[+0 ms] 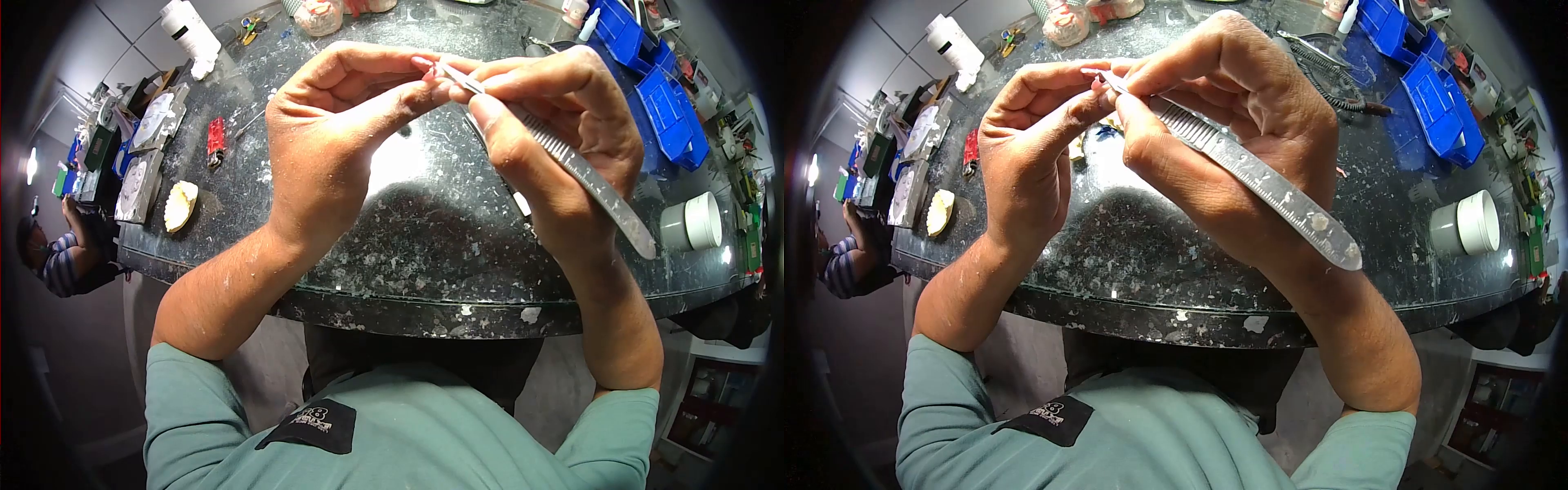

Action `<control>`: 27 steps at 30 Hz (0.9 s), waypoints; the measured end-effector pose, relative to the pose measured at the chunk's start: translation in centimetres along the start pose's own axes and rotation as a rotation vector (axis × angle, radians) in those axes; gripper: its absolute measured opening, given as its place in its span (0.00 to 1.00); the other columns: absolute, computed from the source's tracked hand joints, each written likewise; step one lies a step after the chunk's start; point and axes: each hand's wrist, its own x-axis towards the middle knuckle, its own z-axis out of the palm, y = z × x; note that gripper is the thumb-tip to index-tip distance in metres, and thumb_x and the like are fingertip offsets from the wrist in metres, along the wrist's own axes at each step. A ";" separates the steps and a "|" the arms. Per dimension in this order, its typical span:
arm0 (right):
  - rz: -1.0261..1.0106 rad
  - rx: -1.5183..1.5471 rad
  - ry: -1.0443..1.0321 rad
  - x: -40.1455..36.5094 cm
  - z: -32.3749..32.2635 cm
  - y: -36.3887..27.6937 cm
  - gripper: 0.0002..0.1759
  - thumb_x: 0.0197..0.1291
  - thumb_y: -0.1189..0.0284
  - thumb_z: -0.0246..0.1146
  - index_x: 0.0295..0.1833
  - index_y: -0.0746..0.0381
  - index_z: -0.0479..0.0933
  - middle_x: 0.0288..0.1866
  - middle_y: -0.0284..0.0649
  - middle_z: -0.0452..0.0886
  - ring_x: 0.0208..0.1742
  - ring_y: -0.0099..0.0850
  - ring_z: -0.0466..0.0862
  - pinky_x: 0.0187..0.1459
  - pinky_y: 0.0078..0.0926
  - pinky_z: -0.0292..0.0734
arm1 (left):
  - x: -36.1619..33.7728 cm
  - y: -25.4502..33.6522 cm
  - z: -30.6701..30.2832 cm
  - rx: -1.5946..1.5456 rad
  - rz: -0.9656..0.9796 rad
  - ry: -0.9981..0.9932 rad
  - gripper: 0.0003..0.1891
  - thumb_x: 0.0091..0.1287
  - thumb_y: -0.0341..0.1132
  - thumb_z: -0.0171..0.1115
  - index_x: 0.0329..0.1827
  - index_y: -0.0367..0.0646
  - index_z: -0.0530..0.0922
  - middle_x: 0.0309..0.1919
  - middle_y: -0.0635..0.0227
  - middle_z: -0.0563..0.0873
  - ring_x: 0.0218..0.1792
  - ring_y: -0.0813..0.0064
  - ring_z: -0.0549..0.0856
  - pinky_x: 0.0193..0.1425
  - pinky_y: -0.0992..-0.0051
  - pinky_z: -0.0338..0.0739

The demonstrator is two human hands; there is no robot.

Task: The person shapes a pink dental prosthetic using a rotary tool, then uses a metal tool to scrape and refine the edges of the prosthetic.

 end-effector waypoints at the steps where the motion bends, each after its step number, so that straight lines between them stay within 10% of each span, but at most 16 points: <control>1: -0.027 0.019 -0.011 0.0 -0.1 0.2 0.07 0.58 0.88 0.59 0.41 0.68 0.73 0.43 0.50 0.83 0.53 0.39 0.84 0.58 0.32 0.79 | 0.0 0.1 0.0 0.008 0.005 -0.001 0.11 0.61 0.20 0.66 0.46 0.30 0.79 0.45 0.53 0.87 0.46 0.72 0.87 0.56 0.74 0.81; 27: 0.087 -0.077 -0.005 0.2 0.2 -1.0 0.06 0.59 0.85 0.61 0.42 0.68 0.75 0.45 0.50 0.84 0.51 0.34 0.85 0.58 0.29 0.79 | 0.0 0.3 0.2 0.120 0.004 0.010 0.14 0.62 0.22 0.65 0.51 0.31 0.80 0.47 0.54 0.86 0.48 0.69 0.87 0.56 0.72 0.82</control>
